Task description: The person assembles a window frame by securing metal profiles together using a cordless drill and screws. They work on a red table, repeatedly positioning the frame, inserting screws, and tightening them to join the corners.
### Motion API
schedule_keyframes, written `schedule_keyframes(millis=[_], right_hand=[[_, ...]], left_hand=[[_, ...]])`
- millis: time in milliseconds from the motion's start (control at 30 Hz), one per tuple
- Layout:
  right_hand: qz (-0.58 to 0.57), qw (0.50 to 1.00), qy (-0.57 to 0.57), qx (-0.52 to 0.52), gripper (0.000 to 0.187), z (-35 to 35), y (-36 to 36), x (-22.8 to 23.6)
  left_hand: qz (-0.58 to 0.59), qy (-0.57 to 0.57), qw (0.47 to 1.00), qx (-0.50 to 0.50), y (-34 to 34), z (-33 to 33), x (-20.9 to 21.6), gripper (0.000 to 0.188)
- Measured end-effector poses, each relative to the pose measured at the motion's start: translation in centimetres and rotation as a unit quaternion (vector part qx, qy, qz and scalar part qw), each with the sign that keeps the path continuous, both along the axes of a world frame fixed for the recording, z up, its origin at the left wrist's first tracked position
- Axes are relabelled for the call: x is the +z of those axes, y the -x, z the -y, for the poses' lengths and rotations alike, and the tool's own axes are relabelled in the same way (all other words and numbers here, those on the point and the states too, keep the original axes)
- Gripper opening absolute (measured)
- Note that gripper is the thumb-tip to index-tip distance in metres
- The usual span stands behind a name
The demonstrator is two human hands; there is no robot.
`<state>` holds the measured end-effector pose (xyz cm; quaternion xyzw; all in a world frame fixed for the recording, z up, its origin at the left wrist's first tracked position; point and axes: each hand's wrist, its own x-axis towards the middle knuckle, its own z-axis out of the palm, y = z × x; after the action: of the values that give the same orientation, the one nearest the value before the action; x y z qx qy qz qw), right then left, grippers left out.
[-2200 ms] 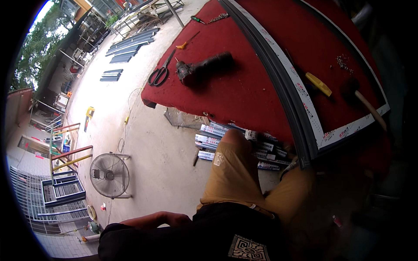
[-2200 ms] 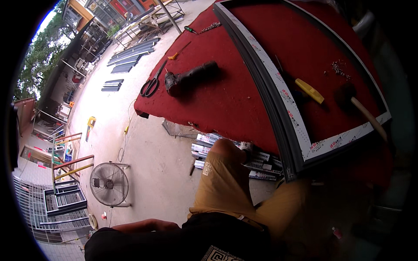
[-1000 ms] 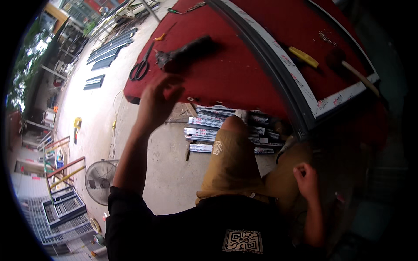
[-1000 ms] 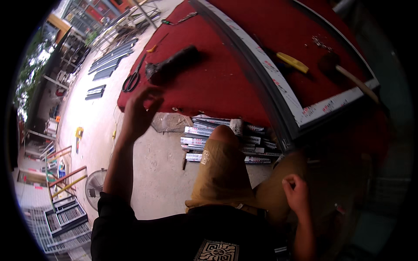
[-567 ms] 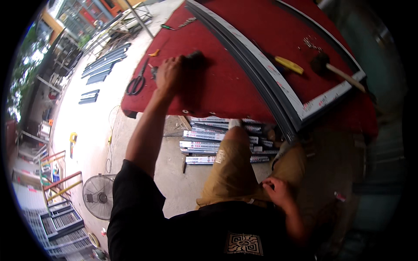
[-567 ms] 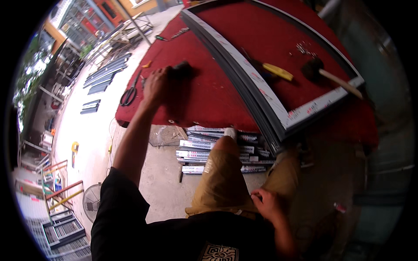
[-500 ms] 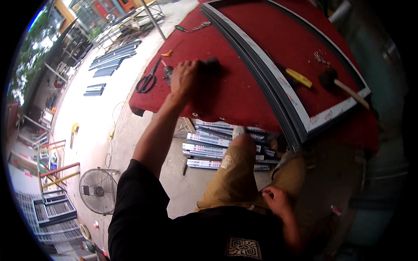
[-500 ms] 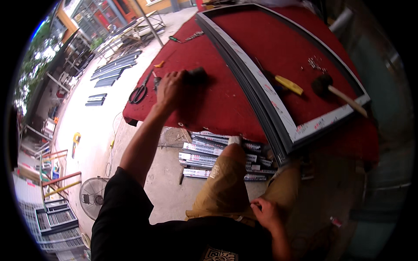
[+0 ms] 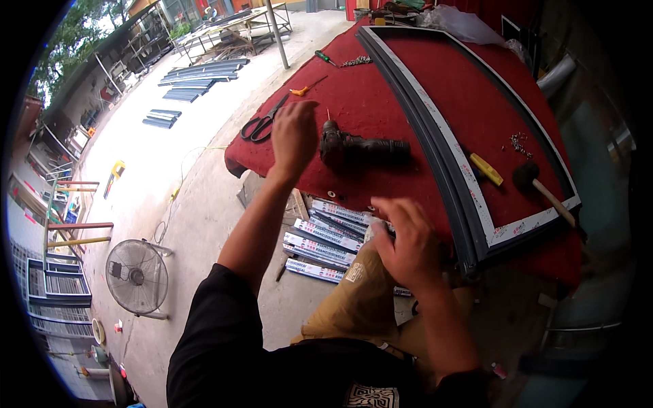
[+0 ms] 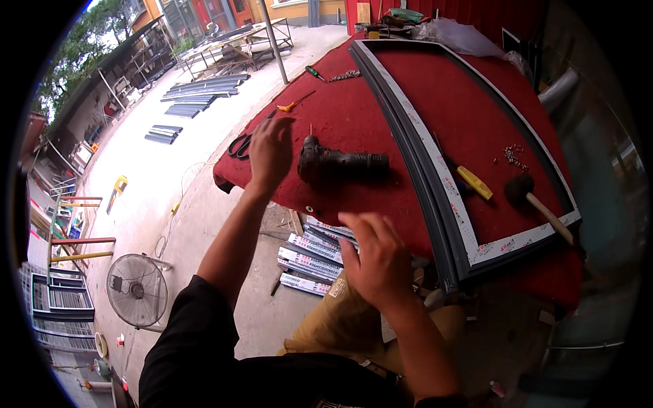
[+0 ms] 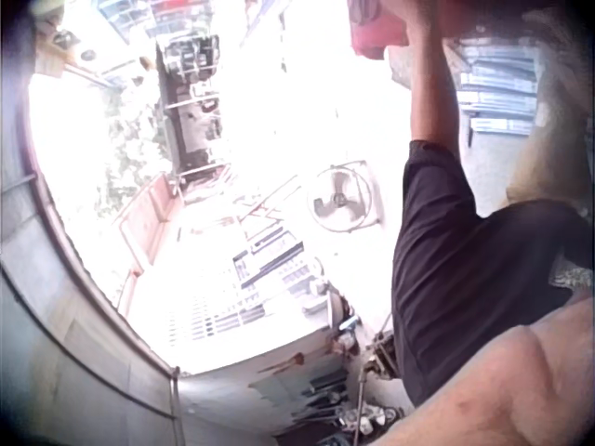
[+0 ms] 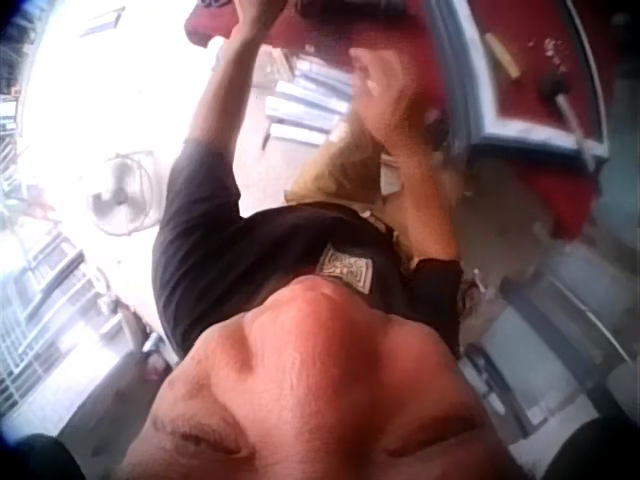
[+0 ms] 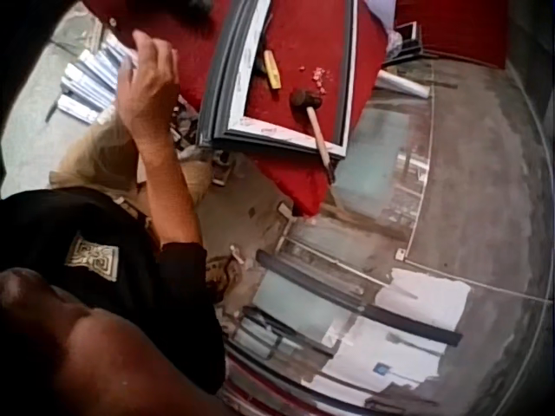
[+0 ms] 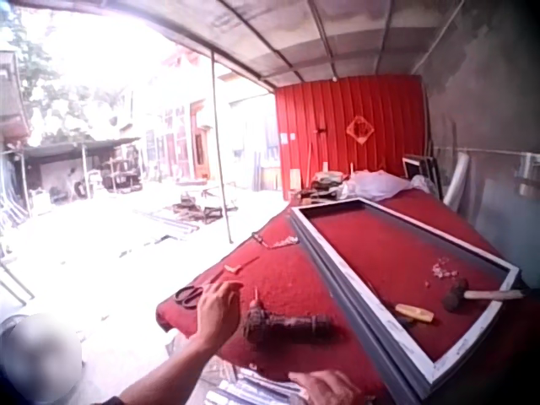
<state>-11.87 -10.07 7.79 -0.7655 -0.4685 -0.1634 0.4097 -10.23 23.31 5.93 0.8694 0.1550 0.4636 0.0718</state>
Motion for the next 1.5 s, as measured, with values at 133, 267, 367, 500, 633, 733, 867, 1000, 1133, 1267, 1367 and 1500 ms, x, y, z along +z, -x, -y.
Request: schedule_keyframes(millis=[133,267,367,500,633,733,867,1000,1133,1267,1367,1500], right_hand=[[0.109,0.989,0.016,-0.102,0.049,-6.9,-6.5,-1.7],[0.184,0.969,0.072,-0.15,0.051,-10.9,-10.9,-6.0],[0.139,0.979,0.092,-0.119,0.051,-10.9,-10.5,-5.0],[0.128,0.984,0.069,-0.102,0.052,-10.6,-10.4,-4.8],[0.12,0.985,0.064,-0.104,0.057,-10.5,-10.0,-4.9],[0.131,0.982,0.079,-0.114,0.06,-10.3,-9.3,-4.5],[0.17,0.975,0.078,-0.12,0.064,-9.7,-8.8,-3.8],[0.279,0.952,0.013,-0.125,0.068,-9.4,-9.3,-4.1],[0.214,0.97,-0.017,-0.116,0.064,-8.2,-5.4,-3.1],[0.095,0.972,-0.206,-0.061,0.054,-5.9,0.8,-4.4],[0.032,0.976,-0.216,-0.019,0.036,-1.2,5.4,-5.8],[-0.2,0.94,-0.276,0.025,0.024,5.5,9.7,-5.3]], left_hand=[[-0.063,-0.001,0.998,0.0,-1.2,-4.5,-5.3,0.022],[-0.086,0.077,0.993,-0.009,-1.1,-3.9,-5.4,0.021],[-0.067,0.052,0.996,-0.017,-0.6,-4.1,-5.0,0.018],[-0.045,0.067,0.996,-0.021,-0.7,-4.8,-5.5,0.014],[-0.051,0.109,0.992,-0.035,-0.6,-5.3,-6.3,0.012],[-0.043,0.129,0.99,-0.027,-0.2,-4.9,-6.6,0.015],[-0.047,0.136,0.989,-0.022,-0.2,-5.1,-6.6,0.015],[-0.013,0.162,0.986,-0.03,-0.6,-4.6,-6.2,0.014],[0.033,0.18,0.982,-0.041,-0.3,-4.9,-7.1,0.01],[0.064,0.198,0.977,-0.054,-0.8,-7.2,-7.8,0.012],[0.018,0.248,0.966,-0.073,-0.2,-8.0,-6.9,0.016],[0.017,0.256,0.959,-0.116,0.6,-10.1,-6.9,0.018]])
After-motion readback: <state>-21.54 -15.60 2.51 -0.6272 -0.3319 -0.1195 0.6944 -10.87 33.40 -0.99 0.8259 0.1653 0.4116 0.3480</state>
